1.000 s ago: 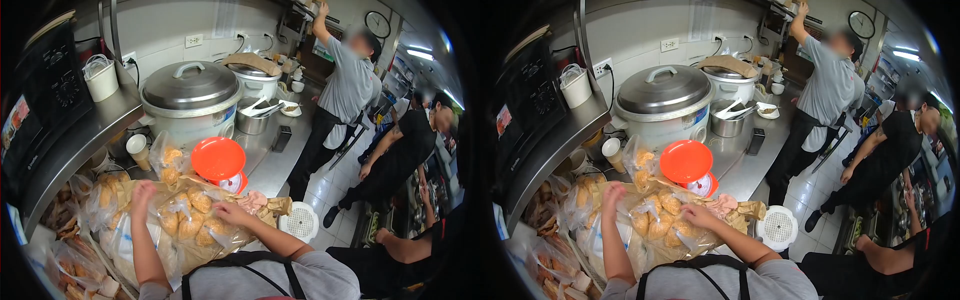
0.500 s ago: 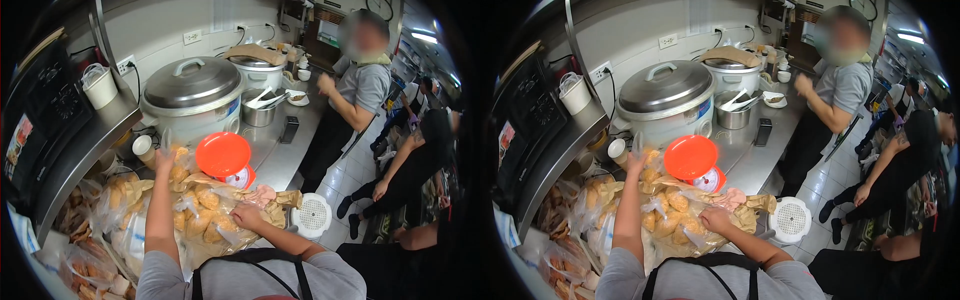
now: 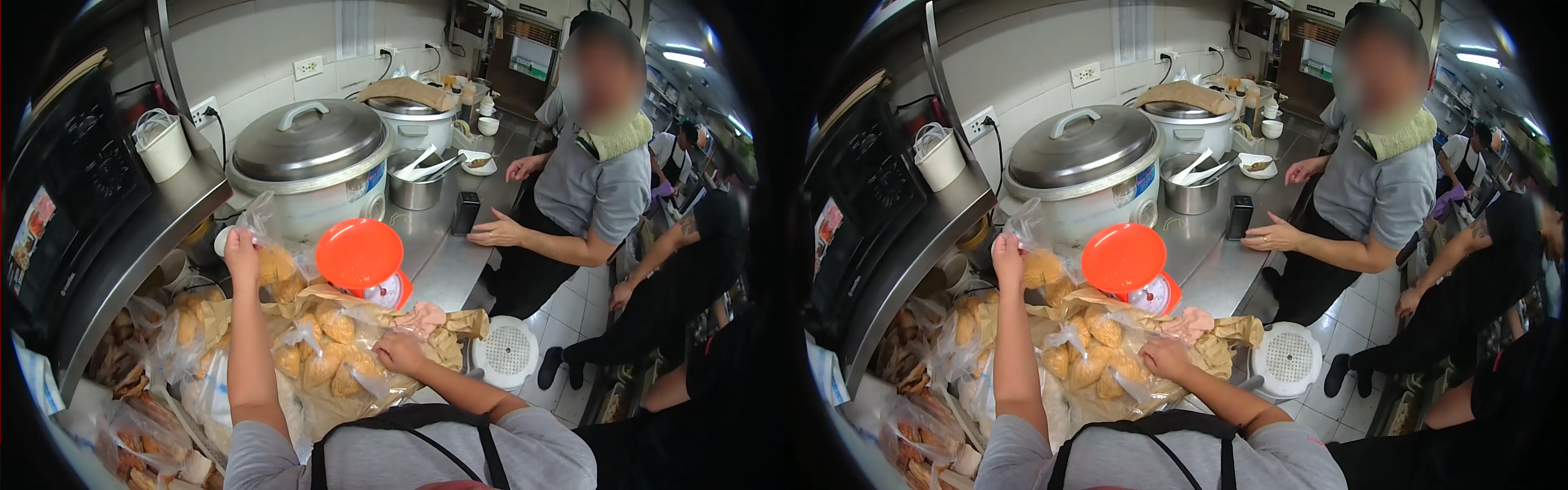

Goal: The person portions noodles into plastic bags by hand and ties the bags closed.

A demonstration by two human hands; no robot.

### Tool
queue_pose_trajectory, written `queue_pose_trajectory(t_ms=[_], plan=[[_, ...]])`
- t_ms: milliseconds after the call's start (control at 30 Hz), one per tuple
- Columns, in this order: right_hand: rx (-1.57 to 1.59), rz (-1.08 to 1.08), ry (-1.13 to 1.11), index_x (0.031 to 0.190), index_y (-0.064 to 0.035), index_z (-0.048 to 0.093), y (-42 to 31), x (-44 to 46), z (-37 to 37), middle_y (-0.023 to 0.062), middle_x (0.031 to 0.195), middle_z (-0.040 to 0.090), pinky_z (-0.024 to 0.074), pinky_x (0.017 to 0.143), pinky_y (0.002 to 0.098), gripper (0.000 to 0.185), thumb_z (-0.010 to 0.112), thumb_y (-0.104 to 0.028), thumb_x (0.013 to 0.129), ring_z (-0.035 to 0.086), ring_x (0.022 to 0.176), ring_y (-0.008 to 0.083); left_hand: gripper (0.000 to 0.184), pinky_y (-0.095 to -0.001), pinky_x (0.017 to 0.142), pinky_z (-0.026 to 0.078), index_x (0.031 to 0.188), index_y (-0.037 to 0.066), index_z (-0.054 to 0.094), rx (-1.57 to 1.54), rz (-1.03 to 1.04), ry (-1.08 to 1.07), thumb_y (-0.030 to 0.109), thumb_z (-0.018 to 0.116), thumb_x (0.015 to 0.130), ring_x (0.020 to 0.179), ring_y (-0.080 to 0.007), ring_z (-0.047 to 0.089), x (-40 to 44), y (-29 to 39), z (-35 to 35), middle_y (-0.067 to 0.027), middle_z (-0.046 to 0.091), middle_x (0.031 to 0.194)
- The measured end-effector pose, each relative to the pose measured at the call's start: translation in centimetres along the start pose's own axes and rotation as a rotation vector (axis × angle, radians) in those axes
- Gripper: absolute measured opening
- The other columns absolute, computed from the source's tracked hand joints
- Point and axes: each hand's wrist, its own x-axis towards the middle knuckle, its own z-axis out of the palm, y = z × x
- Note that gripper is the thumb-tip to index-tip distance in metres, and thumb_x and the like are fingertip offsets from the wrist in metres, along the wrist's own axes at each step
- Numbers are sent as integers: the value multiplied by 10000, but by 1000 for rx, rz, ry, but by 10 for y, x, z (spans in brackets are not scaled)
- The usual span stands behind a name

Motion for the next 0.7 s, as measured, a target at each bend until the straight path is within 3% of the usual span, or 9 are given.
queue_pose_trajectory(t_ms=[100, 200, 267, 333, 433, 533, 633, 700], plan=[[87, 22, -31, 740, -87, 584, -3, 3, -2, 78, 653, 542, 438, 546, 336, 92, 546, -127, 666, 542, 618, 249, 146, -175, 482, 310, 709, 93, 453, -86, -8, -52, 138, 405, 839, 524, -31, 376, -35, 63, 11, 53, 433, 614], [596, 217, -102, 859, -67, 566, -27, 15, -14, 94, 750, 541, 440, 566, 326, 200, 567, -130, 670, 533, 616, 249, 133, -172, 492, 323, 723, 64, 484, -14, -29, -139, 129, 440, 829, 546, -19, 395, -69, 83, 7, 49, 464, 628], [493, 25, -25, 977, -66, 514, -78, 38, -65, 107, 875, 517, 439, 579, 307, 326, 588, -131, 666, 530, 628, 249, 131, -177, 499, 333, 712, 47, 497, 36, -46, -229, 116, 463, 819, 560, -18, 404, -93, 83, 9, 43, 474, 623], [316, -309, 146, 1040, -82, 469, -108, 56, -96, 114, 963, 488, 446, 596, 314, 407, 598, -136, 658, 543, 664, 257, 131, -185, 503, 339, 694, 38, 503, 101, -86, -352, 99, 479, 808, 572, -23, 409, -124, 75, 10, 39, 476, 616], [101, -462, 167, 1047, -85, 464, -133, 63, -115, 118, 940, 507, 460, 594, 335, 387, 582, -163, 687, 554, 725, 260, 144, -193, 506, 343, 675, 32, 502, 217, -151, -532, 93, 483, 804, 570, -33, 410, -163, 52, 9, 34, 473, 610], [35, -91, -193, 1058, -105, 457, -127, 51, -106, 132, 930, 522, 456, 571, 382, 414, 588, -206, 679, 561, 707, 290, 151, -195, 506, 343, 668, 28, 500, 187, -248, -508, 91, 480, 804, 567, -37, 406, -186, 39, 3, 34, 472, 606], [-43, 0, -162, 1015, -114, 477, -119, 41, -93, 124, 876, 539, 456, 563, 385, 353, 576, -205, 688, 565, 677, 288, 76, -184, 524, 358, 743, 41, 499, 146, -252, -523, 70, 470, 808, 591, -38, 418, -191, 38, -9, 33, 476, 652], [-156, -7, -242, 941, -103, 498, -114, 40, -88, 108, 820, 541, 454, 548, 378, 272, 566, -194, 694, 565, 669, 281, 37, -192, 511, 358, 776, 25, 498, 101, -210, -411, 62, 503, 779, 573, -52, 421, -191, 45, -6, 6, 494, 701]])
